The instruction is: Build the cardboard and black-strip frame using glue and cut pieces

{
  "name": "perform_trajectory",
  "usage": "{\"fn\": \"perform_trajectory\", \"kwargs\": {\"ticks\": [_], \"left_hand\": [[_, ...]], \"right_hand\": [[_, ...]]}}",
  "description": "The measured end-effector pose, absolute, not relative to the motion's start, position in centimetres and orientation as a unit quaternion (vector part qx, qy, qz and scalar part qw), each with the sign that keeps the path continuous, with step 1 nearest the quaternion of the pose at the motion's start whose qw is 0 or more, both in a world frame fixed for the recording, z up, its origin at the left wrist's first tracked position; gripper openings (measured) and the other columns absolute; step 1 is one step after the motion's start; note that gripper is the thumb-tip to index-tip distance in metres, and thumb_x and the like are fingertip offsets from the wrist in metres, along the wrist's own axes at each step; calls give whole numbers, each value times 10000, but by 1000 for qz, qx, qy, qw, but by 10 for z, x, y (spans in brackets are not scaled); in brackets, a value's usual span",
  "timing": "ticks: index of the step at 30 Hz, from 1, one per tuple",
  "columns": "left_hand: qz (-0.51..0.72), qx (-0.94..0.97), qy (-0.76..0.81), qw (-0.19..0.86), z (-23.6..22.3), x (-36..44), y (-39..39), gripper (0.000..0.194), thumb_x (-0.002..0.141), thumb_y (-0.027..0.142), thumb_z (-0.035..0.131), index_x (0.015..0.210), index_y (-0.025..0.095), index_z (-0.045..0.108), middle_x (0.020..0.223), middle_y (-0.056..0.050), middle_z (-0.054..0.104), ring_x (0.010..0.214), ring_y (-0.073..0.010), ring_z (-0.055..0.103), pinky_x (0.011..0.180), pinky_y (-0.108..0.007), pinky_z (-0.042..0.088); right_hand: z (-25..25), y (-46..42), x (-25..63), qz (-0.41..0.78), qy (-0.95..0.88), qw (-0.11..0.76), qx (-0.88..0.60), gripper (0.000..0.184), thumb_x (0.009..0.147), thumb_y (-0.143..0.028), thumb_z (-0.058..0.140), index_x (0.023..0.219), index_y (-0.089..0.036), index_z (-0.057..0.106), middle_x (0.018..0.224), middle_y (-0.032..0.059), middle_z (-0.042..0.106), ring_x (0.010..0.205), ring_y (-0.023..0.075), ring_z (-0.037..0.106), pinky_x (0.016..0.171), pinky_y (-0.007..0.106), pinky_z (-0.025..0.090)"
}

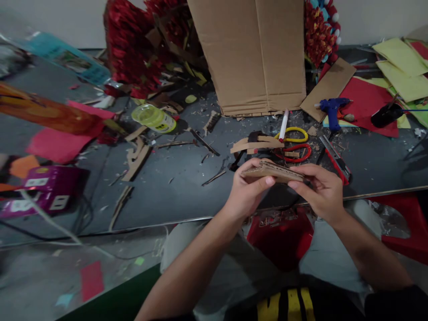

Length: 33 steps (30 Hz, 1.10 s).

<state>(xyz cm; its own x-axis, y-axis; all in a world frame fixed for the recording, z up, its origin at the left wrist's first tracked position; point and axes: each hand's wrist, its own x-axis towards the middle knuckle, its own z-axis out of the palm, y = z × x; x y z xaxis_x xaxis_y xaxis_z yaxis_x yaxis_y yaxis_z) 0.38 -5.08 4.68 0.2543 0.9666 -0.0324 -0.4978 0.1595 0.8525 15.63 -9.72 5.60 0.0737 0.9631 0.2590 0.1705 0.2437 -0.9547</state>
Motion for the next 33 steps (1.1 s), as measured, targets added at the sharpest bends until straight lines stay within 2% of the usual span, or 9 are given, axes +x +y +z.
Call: {"fn": "perform_trajectory", "kwargs": {"ticks": [3, 7, 10, 13, 16, 21, 25, 33], "left_hand": [[540, 417, 314, 660, 48, -1, -48, 412, 511, 395, 864, 619, 190, 523, 616, 45, 578, 583, -101, 557, 579, -234, 477], [544, 441, 340, 627, 45, -6, -47, 414, 541, 437, 843, 694, 207, 534, 648, 51, 569, 581, -95, 527, 553, -224, 447], [542, 436, 350, 627, 45, -6, -48, 416, 548, 455, 832, 717, 211, 542, 686, 45, 573, 599, -98, 525, 555, -225, 446], [527, 416, 357, 649, 48, -4, -49, 418, 551, 459, 825, 717, 207, 536, 682, 45, 555, 580, -94, 518, 549, -225, 458], [504, 402, 355, 677, 51, -3, -50, 418, 552, 476, 818, 721, 204, 547, 676, 41, 562, 558, -92, 524, 545, -232, 483], [467, 423, 353, 692, 50, -6, -50, 392, 561, 468, 816, 746, 205, 592, 665, 31, 582, 548, -96, 531, 520, -221, 477], [440, 449, 343, 698, 48, -10, -50, 364, 579, 451, 812, 765, 201, 623, 645, 26, 591, 529, -96, 524, 499, -212, 463], [416, 457, 338, 709, 49, -12, -49, 371, 566, 436, 822, 766, 182, 640, 656, 27, 614, 530, -75, 513, 505, -181, 448]], "right_hand": [[57, -99, 158, 371, -559, 543, -505, 218, 737, -317, 734, 953, -287, 719, 918, 18, 727, 837, 170, 662, 788, 335, 548], [62, -98, 160, 513, -453, 545, -484, 250, 749, -448, 700, 933, -280, 714, 934, 15, 724, 755, 144, 663, 702, 303, 566], [65, -95, 161, 576, -393, 541, -469, 278, 724, -495, 706, 887, -271, 712, 869, 4, 713, 665, 113, 631, 617, 259, 555], [67, -92, 162, 628, -367, 533, -432, 337, 650, -441, 779, 928, -273, 691, 758, -29, 682, 591, 88, 599, 552, 218, 536], [68, -89, 163, 702, -333, 506, -375, 378, 640, -359, 797, 986, -277, 669, 711, -54, 664, 545, 62, 586, 517, 175, 514], [71, -89, 168, 784, -267, 452, -330, 331, 634, -273, 792, 930, -261, 645, 702, -74, 646, 519, 37, 579, 471, 122, 473], [74, -89, 171, 820, -235, 416, -314, 298, 620, -216, 776, 859, -233, 598, 607, -98, 576, 466, 28, 549, 439, 104, 447], [73, -91, 174, 847, -197, 384, -310, 310, 624, -176, 730, 856, -208, 526, 615, -96, 570, 451, 14, 532, 437, 85, 430]]}}
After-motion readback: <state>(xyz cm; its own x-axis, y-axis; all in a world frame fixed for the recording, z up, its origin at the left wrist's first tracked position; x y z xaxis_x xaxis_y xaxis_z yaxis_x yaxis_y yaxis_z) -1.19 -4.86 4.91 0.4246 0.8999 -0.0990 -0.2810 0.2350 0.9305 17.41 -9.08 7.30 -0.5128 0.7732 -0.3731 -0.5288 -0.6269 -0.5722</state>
